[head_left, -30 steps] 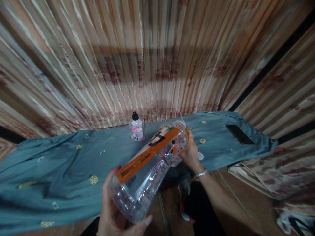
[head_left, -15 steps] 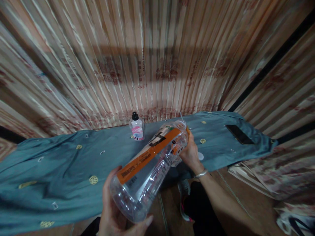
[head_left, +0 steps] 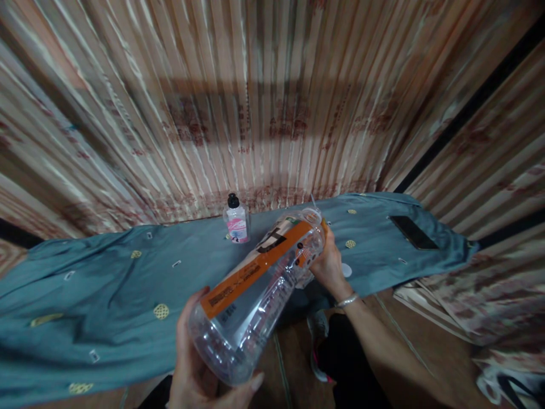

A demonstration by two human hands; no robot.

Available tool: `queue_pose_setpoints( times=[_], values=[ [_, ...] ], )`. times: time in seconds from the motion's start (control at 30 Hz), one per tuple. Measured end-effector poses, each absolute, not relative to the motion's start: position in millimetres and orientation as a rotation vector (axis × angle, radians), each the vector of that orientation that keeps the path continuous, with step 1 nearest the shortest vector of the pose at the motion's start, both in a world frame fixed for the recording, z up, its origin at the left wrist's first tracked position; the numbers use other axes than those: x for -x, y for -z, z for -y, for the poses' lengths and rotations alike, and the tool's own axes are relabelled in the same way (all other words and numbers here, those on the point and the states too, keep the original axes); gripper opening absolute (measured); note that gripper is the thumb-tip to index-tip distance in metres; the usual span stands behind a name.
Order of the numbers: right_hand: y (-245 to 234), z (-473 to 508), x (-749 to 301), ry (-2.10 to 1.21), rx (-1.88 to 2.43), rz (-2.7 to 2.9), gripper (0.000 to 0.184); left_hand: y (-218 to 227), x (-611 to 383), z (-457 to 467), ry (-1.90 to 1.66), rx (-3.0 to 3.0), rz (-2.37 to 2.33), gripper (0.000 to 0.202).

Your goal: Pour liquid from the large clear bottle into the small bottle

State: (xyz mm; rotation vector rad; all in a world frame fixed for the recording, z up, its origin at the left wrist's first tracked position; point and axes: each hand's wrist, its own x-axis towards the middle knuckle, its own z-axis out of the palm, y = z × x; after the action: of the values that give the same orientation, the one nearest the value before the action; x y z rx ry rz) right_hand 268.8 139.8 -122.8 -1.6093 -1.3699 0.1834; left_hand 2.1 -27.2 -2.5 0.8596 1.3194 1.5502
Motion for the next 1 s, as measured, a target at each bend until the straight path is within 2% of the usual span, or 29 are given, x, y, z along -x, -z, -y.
queue_pose_setpoints(
  times=[0.67,1.0],
  values=[
    [119.5,-139.1,-267.0,-0.22,1.585,1.345,0.105,5.2,-1.2,28.4,-1.55,-0.867,-1.3,0.118],
    [122.8,-140.4,-268.1,-0.187,1.592,1.353,0.11,2.0,-2.2,29.4,-1.527,-0.89,-1.325,0.118]
  ],
)
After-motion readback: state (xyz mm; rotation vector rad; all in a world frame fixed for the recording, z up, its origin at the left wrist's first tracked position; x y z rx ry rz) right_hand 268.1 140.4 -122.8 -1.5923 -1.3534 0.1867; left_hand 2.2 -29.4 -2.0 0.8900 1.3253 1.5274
